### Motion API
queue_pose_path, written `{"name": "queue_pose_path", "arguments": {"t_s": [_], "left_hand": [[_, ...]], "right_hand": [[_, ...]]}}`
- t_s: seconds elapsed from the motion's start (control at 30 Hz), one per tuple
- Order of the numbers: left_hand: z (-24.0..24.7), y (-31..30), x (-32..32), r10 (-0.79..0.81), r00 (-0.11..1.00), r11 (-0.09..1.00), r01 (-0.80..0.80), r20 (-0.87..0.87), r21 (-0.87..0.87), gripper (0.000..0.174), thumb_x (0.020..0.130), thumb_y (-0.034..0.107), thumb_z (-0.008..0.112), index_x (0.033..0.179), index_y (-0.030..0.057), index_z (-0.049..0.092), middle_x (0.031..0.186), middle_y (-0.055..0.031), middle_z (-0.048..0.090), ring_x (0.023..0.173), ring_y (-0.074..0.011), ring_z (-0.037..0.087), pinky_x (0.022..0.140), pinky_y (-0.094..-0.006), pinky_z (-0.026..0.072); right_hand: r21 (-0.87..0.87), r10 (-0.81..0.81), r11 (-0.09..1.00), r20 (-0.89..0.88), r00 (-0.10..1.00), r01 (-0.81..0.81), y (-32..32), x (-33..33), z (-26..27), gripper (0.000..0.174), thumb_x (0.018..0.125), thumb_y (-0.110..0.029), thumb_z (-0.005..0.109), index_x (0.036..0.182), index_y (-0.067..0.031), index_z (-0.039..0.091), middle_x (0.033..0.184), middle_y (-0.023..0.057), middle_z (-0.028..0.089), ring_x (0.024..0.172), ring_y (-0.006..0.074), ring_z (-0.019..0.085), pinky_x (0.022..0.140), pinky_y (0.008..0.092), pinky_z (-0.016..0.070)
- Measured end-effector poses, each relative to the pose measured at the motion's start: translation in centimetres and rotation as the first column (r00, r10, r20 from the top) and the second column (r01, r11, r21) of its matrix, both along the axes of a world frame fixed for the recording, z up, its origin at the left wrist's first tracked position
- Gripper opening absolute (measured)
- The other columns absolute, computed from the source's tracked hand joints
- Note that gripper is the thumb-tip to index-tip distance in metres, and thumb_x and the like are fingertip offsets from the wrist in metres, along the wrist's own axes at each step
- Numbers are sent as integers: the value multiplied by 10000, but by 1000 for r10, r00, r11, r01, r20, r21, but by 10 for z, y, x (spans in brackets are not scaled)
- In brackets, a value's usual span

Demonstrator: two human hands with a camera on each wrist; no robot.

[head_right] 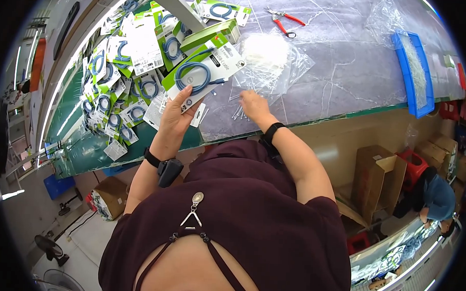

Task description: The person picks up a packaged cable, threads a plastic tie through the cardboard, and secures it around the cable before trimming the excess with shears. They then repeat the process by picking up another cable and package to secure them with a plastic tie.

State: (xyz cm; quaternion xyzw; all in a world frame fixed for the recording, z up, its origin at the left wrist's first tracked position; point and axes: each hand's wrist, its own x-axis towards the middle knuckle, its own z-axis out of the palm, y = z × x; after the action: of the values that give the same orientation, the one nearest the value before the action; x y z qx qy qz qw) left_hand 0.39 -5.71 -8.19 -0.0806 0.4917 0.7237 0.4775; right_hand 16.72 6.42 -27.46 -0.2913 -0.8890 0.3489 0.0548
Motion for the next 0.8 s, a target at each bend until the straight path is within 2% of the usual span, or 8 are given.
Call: {"name": "queue_pose_path", "arguments": {"t_s": [0.07,0.23,0.33,0.37,0.47,0.63,0.73,0.8], "left_hand": [[-1,-3,-1,3,1000,1000,-3,-14,6,295,838,34,633,1108,45,514,1045,-86,616,965,-205,626,870,-376,542],[-5,-14,-3,44,999,999,-44,0,-15,298,836,39,637,1108,54,516,1054,-83,616,967,-205,626,875,-372,539],[-6,-16,-3,56,998,998,-55,13,-43,301,836,37,637,1110,59,515,1058,-82,616,968,-205,626,875,-371,540],[-6,-16,-3,50,999,998,-49,13,-36,305,836,37,637,1113,61,513,1061,-81,615,970,-206,625,875,-371,540],[-5,-15,-2,33,999,999,-33,16,-22,313,836,37,636,1121,65,509,1068,-80,613,974,-207,624,873,-371,541],[-5,-14,-5,34,999,999,-33,11,-43,324,839,34,629,1135,66,499,1082,-82,609,982,-213,623,872,-370,541],[-9,-15,-1,32,999,998,-31,15,-46,331,840,32,626,1143,66,495,1088,-84,606,985,-215,622,874,-369,540],[-15,-13,-1,23,999,999,-21,49,-43,341,839,32,627,1151,67,492,1087,-84,606,987,-217,622,872,-369,541]], "right_hand": [[25,176,984,25,984,-176,-6,-9,7,265,783,-196,663,994,-100,534,939,122,555,800,347,611,642,428,488],[32,78,996,86,993,-81,-5,-6,-1,256,787,-175,654,988,-111,509,979,106,522,809,330,604,634,421,490],[25,351,936,22,936,-352,10,5,-9,195,798,-133,628,937,-93,498,961,102,518,802,320,589,637,418,485],[26,349,937,22,937,-350,15,9,-11,195,798,-133,628,937,-93,498,961,102,518,802,320,589,637,418,485],[72,475,878,7,880,-474,35,25,-14,164,807,-116,611,914,-90,490,950,100,515,785,322,577,646,415,477],[16,439,898,-86,894,-440,54,37,-10,160,806,-109,601,909,-83,482,941,90,521,804,310,595,656,409,488],[-4,159,987,-157,975,-162,37,33,0,164,796,-60,573,936,-81,491,939,109,519,803,327,578,659,431,475],[35,151,988,-114,982,-148,24,19,3,177,790,-54,575,947,-85,498,930,104,526,818,316,590,662,416,487]]}}
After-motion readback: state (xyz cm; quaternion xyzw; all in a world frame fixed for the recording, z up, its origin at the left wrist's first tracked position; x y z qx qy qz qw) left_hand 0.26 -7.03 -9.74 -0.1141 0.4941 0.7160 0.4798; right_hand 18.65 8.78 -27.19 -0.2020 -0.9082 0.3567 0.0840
